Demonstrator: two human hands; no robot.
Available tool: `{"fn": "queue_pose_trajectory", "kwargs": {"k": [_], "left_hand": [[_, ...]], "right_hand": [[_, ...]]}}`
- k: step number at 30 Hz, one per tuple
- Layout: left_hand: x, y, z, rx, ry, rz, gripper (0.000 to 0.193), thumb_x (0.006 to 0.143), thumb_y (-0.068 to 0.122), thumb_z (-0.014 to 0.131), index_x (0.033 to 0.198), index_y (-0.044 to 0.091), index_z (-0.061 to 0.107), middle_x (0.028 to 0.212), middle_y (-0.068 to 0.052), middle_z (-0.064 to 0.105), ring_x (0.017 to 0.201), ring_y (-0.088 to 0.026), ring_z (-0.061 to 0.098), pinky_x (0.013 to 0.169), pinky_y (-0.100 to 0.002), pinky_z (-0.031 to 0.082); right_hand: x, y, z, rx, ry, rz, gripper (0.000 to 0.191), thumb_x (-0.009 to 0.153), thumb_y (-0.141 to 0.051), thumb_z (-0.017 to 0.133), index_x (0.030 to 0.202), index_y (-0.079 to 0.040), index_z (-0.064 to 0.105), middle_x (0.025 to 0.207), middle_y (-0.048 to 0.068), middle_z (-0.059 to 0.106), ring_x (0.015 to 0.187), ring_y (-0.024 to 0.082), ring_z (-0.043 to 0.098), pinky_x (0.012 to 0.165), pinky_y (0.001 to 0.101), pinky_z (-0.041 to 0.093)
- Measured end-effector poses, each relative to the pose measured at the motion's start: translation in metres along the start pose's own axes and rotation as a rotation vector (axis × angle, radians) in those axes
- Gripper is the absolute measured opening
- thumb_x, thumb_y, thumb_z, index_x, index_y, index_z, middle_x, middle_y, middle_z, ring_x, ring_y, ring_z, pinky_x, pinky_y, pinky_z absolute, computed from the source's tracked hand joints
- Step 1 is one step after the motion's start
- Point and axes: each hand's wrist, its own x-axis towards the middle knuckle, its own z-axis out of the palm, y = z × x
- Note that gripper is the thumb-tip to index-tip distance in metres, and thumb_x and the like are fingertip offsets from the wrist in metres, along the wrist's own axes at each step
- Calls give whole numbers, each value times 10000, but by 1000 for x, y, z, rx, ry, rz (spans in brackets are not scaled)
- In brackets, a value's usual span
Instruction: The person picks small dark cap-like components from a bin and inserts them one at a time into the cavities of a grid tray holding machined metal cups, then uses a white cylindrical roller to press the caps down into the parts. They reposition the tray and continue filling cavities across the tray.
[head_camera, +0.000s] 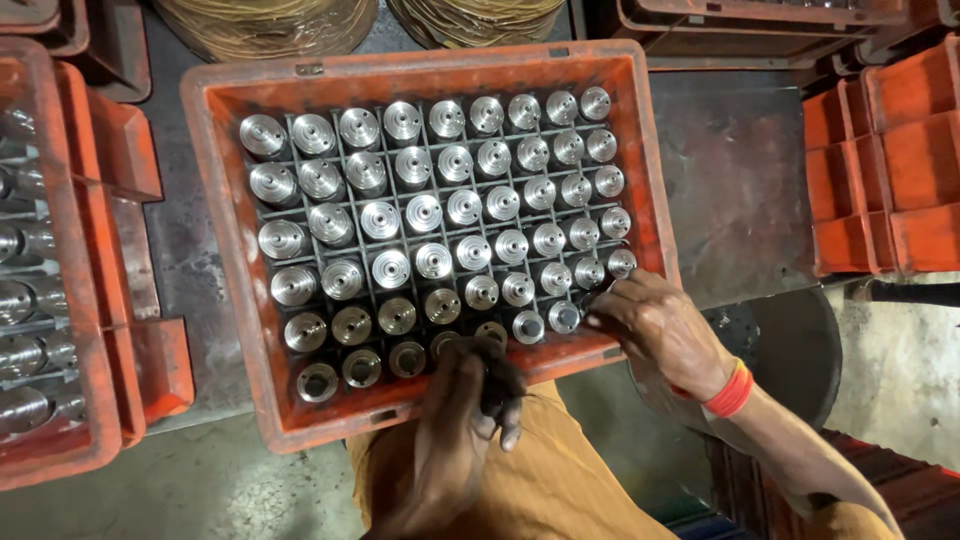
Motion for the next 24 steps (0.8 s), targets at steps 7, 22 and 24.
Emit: {"fn": "queue_pose_trajectory", "kwargs": {"k": [7, 22, 24], "left_hand": [[-1, 1, 18, 476, -402, -23, 460, 1013, 121, 513, 1450, 168, 378, 774, -71, 612, 546, -100, 467, 468, -246, 365], [-1, 3, 8, 118, -177, -97, 255, 1097, 261, 480, 1078, 20, 563, 719, -21, 501, 501, -84, 371, 455, -245, 298], [3, -2, 4, 180, -149, -130, 199, 1060, 210, 542, 1113, 23, 587, 711, -10, 480, 500, -78, 352, 451, -247, 287]], "right_hand": [[-26, -19, 8, 470, 126, -182, 406, 735, -190, 851, 1096, -35, 748, 830, 63, 719, 735, 210, 653, 686, 364, 528], [-38, 19, -1, -97, 290, 155, 192, 767, -143, 817, 956, -115, 801, 912, 52, 767, 844, 274, 544, 772, 447, 345], [-32, 19, 4, -109, 289, 142, 176, 776, -166, 826, 929, -102, 768, 862, 40, 728, 867, 272, 512, 805, 444, 329]]}}
